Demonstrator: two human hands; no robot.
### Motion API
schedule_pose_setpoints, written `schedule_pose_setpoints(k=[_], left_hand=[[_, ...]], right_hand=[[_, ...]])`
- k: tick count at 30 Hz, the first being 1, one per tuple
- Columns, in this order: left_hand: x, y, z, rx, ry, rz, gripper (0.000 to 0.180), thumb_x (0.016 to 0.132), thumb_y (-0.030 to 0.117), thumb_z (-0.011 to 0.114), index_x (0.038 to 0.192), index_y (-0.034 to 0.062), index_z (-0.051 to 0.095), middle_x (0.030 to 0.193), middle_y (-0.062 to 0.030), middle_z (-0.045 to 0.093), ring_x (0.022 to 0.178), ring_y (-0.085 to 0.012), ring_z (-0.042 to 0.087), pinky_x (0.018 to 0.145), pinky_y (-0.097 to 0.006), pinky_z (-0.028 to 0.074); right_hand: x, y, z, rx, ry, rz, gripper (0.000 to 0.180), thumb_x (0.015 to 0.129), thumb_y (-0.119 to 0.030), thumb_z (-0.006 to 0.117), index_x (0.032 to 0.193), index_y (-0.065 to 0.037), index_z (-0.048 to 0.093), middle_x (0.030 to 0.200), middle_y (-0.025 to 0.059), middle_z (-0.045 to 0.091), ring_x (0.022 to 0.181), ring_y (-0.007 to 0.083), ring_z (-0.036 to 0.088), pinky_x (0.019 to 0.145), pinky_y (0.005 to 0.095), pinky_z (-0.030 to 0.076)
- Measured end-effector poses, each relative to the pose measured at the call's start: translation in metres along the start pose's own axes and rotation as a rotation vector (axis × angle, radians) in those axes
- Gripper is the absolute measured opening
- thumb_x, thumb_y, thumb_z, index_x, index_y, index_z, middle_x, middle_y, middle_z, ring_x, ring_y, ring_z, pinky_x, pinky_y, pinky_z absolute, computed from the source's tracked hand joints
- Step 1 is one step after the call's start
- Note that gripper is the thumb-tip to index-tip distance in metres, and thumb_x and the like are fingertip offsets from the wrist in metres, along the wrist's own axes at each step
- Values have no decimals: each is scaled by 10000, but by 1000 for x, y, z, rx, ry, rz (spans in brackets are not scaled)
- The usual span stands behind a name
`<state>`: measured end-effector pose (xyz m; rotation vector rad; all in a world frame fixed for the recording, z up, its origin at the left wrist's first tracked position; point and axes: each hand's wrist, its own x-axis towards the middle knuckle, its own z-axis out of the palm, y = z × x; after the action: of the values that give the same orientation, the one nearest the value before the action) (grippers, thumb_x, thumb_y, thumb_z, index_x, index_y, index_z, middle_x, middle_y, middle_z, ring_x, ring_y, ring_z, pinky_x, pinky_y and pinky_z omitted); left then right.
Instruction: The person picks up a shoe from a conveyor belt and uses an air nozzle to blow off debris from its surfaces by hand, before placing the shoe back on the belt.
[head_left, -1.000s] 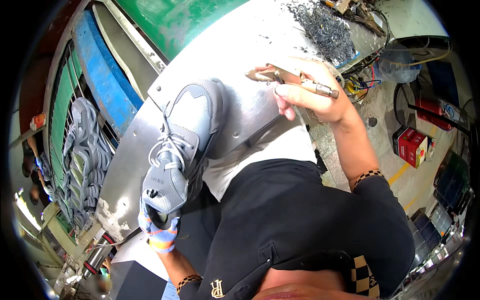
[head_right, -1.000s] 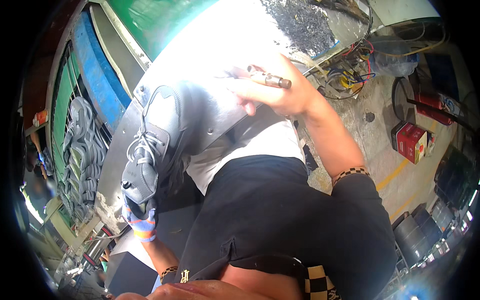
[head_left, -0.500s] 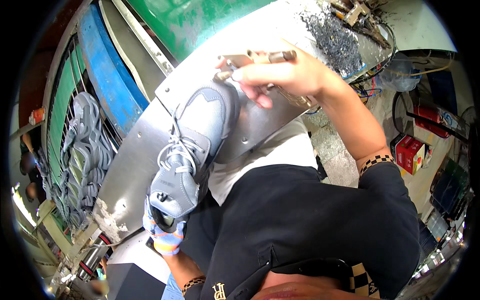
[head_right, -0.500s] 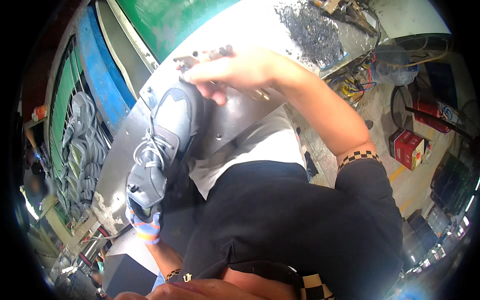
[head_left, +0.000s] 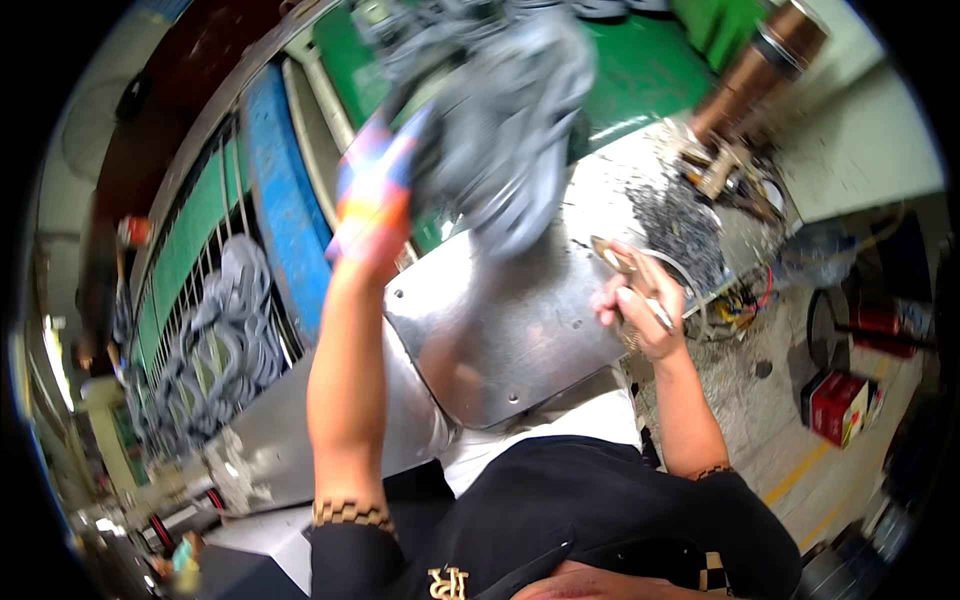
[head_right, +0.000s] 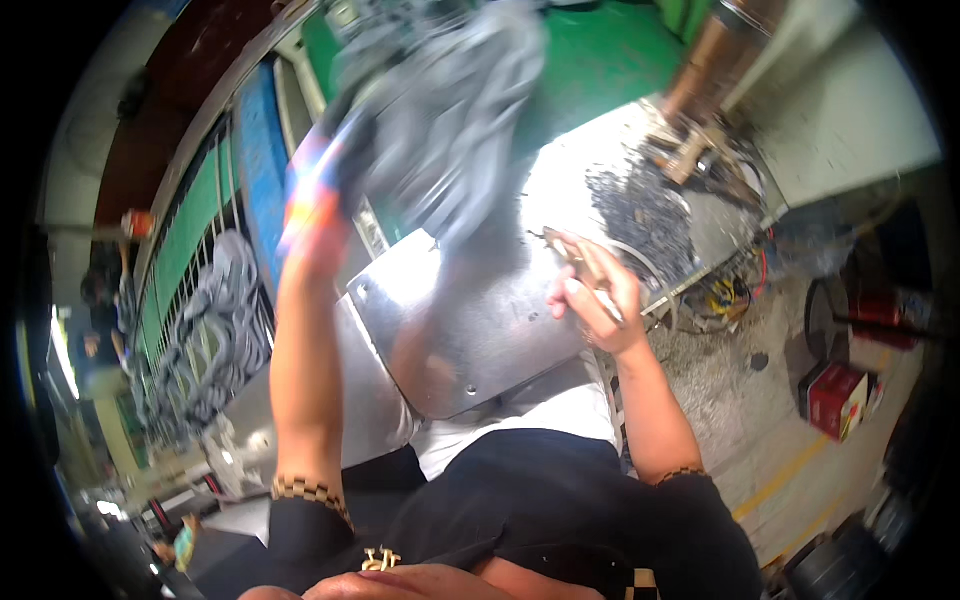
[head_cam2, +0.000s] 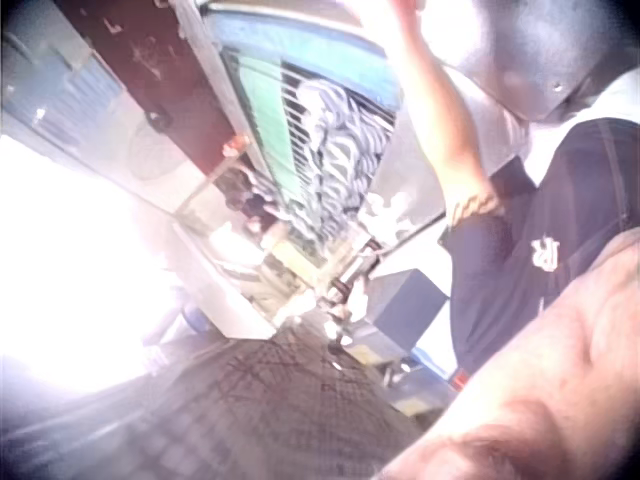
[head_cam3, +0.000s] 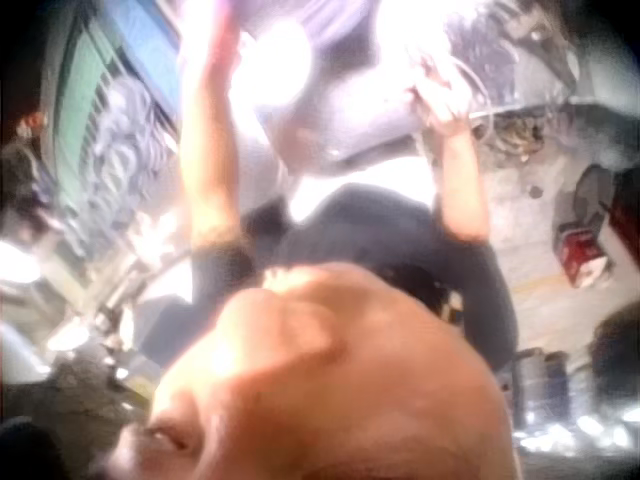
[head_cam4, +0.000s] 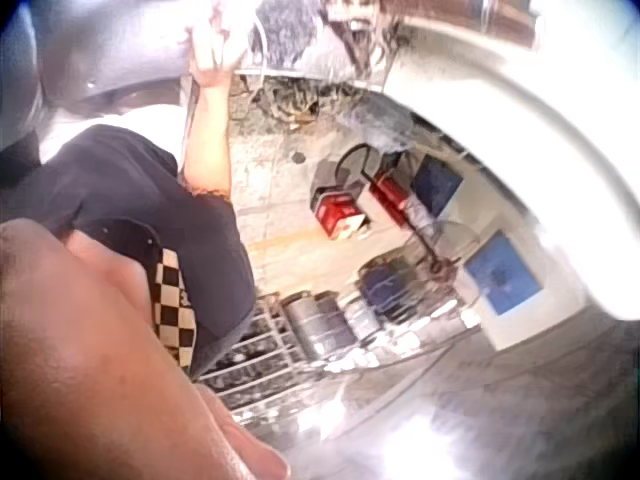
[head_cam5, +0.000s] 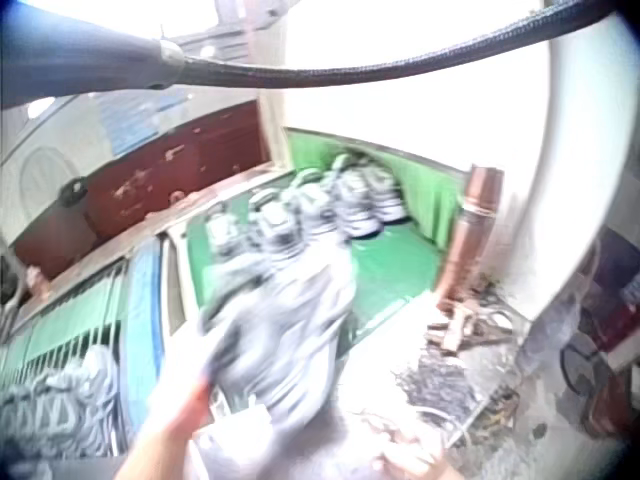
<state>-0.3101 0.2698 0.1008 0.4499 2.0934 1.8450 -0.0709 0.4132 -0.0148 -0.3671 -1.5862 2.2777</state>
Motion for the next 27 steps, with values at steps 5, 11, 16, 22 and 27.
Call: schedule_pose_setpoints(k=[5, 11, 16, 22, 27], left_hand=[[125, -35, 135, 922, -109, 530, 524, 847, 404, 530, 1274, 102, 549, 1233, -192, 586, 1158, -329, 558, 941, -404, 476], [173, -74, -15, 900, -357, 496, 928, 712, 735, 568, 1330, 47, 493, 1263, -215, 565, 1166, -335, 547, 985, -401, 429], [109, -64, -293, 1309, 210, 95, 873, 739, 687, 597, 1336, 60, 492, 1253, -225, 562, 1192, -315, 531, 987, -388, 429], [-39, -99, -394, 1736, 264, -327, 490, 826, 413, 627, 1224, 131, 578, 1198, -138, 587, 1075, -312, 578, 905, -394, 474], [-118, -93, -423, 1547, 742, 219, 211, 836, 217, 631, 1005, 104, 687, 967, -133, 660, 907, -317, 625, 788, -364, 504]], right_hand=[[-2, 1, 5, -23, 52, 31, 612, 825, -124, 551, 1334, 147, 347, 743, 113, 581, 605, 165, 579, 657, 326, 526], [2, 7, 3, -48, 103, 0, 646, 811, -143, 561, 1330, 164, 330, 715, 99, 557, 561, 170, 561, 665, 373, 535], [3, 7, 3, -53, 128, -41, 652, 819, -127, 532, 1350, 162, 288, 718, 104, 549, 548, 166, 550, 639, 370, 529], [4, 12, 0, -89, 113, -64, 654, 842, -127, 534, 1366, 157, 264, 751, 81, 540, 565, 149, 531, 658, 353, 513], [6, 14, 1, -162, 73, -89, 639, 867, -130, 524, 1389, 129, 260, 774, 75, 540, 603, 148, 524, 709, 360, 498]])
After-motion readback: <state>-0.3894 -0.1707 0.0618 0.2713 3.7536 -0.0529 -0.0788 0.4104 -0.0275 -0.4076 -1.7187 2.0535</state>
